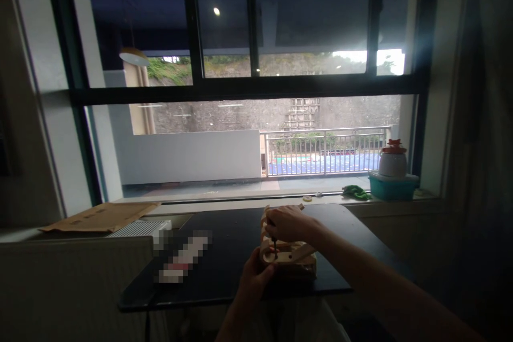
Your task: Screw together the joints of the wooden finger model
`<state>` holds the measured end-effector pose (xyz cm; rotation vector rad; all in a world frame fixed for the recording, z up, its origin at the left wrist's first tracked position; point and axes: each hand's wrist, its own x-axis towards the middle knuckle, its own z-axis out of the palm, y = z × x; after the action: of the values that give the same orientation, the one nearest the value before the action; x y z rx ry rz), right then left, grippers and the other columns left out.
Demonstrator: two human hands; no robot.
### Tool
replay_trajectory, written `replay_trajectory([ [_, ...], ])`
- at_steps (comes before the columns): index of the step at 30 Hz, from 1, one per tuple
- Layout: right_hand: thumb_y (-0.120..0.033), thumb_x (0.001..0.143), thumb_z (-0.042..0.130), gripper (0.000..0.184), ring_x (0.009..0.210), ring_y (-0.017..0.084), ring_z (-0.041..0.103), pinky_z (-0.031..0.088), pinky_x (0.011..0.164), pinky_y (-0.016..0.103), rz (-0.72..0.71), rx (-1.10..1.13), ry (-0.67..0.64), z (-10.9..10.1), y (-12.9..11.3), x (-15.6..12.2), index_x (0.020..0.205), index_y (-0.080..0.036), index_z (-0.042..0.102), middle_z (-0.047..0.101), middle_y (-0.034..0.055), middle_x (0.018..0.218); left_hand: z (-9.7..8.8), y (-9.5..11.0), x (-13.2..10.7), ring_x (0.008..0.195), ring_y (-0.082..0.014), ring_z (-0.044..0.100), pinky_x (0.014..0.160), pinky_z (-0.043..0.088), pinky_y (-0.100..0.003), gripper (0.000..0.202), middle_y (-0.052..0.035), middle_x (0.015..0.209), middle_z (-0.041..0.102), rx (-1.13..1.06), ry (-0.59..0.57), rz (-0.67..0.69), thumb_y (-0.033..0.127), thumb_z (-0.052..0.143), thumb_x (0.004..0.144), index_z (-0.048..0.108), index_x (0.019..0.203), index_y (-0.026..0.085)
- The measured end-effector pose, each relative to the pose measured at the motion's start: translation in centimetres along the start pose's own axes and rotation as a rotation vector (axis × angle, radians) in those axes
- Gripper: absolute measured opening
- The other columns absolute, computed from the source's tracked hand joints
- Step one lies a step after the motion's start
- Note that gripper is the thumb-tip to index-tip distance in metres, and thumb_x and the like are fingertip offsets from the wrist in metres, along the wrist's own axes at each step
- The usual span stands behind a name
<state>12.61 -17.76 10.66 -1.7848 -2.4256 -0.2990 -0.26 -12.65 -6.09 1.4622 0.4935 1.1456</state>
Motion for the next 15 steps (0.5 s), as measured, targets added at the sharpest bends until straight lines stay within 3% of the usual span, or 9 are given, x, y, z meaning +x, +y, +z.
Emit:
replay_trajectory([
  [5,-0.027,0.081,0.048,0.024,0.074,0.017,0.061,0.035,0.056,0.024,-0.093,0.013,-0.006,-0.5,0.6,-0.1,0.096,-0.022,0.066,0.070,0.0047,0.093,-0.3,-0.5,0.2,0.088,-0.0229,0.064,0.081,0.048,-0.029,0.035,-0.0052,0.091,0.073,-0.026,0.016,0.010,0.031,0.078,0.062,0.067,0.091,0.016],
  [15,-0.030,0.090,0.037,0.032,0.069,0.018,0.061,0.034,0.054,0.026,0.015,0.000,0.039,0.6,0.4,-0.6,0.093,-0.013,0.065,0.069,0.0115,0.085,0.0,0.2,-0.1,0.085,-0.0211,0.064,0.078,0.048,-0.027,0.033,-0.0039,0.089,0.073,0.014,0.005,-0.006,0.029,0.077,0.064,0.066,0.092,0.015],
])
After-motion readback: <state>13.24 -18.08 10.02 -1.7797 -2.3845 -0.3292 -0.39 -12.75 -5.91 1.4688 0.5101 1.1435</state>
